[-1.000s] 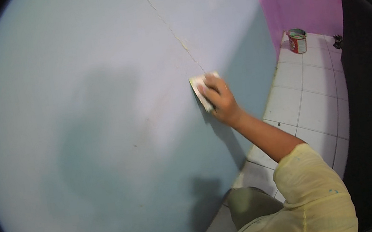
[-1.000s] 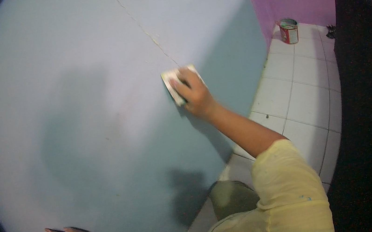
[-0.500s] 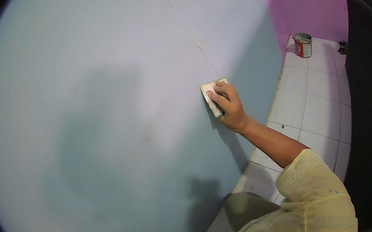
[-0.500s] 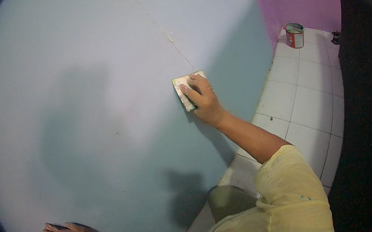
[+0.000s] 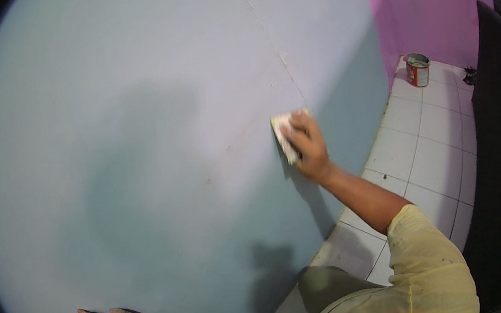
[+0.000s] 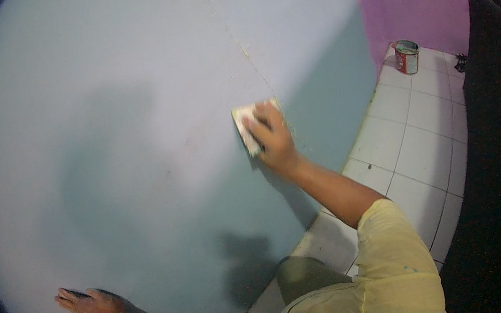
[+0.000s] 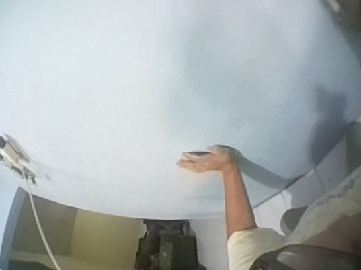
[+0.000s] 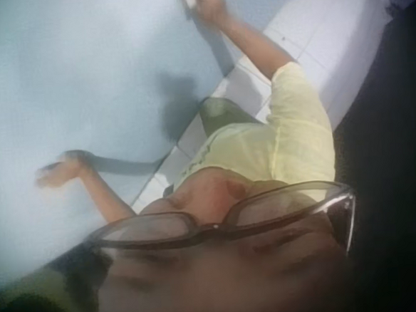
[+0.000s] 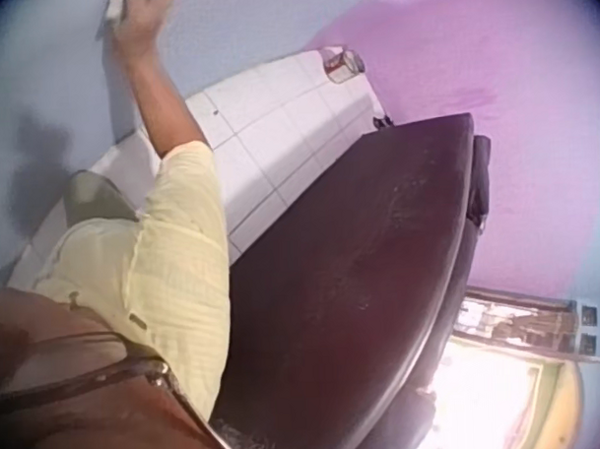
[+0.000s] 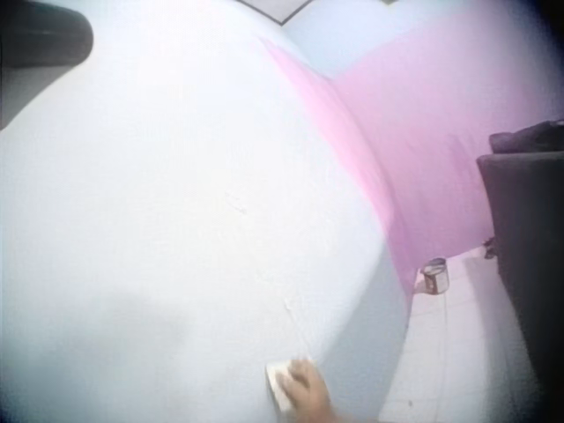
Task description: The person applies a light-colored wall compound to a vertical wall using a small rectangular trowel, smoothing it along a crack and adjacent area. They repeatedly scrape and spread the compound, occasionally switching to a sanding block to rub the surface. The work focuses on a single vertical section of the wall.
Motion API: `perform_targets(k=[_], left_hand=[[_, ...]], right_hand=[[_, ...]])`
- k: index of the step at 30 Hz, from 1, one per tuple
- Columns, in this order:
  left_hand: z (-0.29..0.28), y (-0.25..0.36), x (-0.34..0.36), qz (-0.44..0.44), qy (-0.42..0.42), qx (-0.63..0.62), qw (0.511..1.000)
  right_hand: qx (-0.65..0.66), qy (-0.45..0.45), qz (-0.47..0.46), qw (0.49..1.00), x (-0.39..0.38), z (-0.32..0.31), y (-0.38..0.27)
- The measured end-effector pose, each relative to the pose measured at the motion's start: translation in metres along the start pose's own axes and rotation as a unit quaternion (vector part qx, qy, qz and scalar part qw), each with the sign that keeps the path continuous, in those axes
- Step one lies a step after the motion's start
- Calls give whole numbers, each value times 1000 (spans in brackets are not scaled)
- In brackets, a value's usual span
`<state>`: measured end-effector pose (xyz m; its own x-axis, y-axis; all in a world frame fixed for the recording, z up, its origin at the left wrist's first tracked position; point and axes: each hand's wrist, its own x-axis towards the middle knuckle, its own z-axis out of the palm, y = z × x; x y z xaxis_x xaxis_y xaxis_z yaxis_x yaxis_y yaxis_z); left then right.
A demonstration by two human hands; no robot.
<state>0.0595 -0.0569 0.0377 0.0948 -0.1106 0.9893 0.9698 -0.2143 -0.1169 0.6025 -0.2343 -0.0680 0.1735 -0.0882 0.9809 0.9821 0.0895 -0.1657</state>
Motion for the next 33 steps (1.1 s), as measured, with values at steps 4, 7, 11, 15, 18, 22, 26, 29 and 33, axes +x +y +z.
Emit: perform_targets(k=[4, 7, 11, 15, 18, 22, 26, 29, 33], left_hand=[[4, -1, 5, -8, -14, 4, 1000], [-1, -10, 0, -19, -16, 14, 1000], [9, -9, -8, -11, -29, -8, 999], [5, 3, 0, -9, -16, -18, 1000], [0, -5, 4, 0, -3, -23, 1000], [-1, -3, 5, 4, -4, 1, 1000], [-8, -6, 4, -7, -11, 41, 999], [11, 1, 1, 8, 0, -10, 1000], [7, -4, 6, 17, 8, -3, 1000]], right_hand=[[-4, 14, 165, 986, 56, 19, -14], [-17, -43, 196, 980, 34, 17, -46], [-15, -101, -48, 994, -43, 3, -52], [-49, -42, 10, 998, -11, -11, -1], [88, 100, 337, 932, 24, -35, 19], [112, 84, 545, 827, -9, -86, 90], [77, 66, 685, 721, -106, -65, 113], [32, 154, 649, 744, -179, -59, 150], [50, 182, 656, 730, -136, -9, 127]])
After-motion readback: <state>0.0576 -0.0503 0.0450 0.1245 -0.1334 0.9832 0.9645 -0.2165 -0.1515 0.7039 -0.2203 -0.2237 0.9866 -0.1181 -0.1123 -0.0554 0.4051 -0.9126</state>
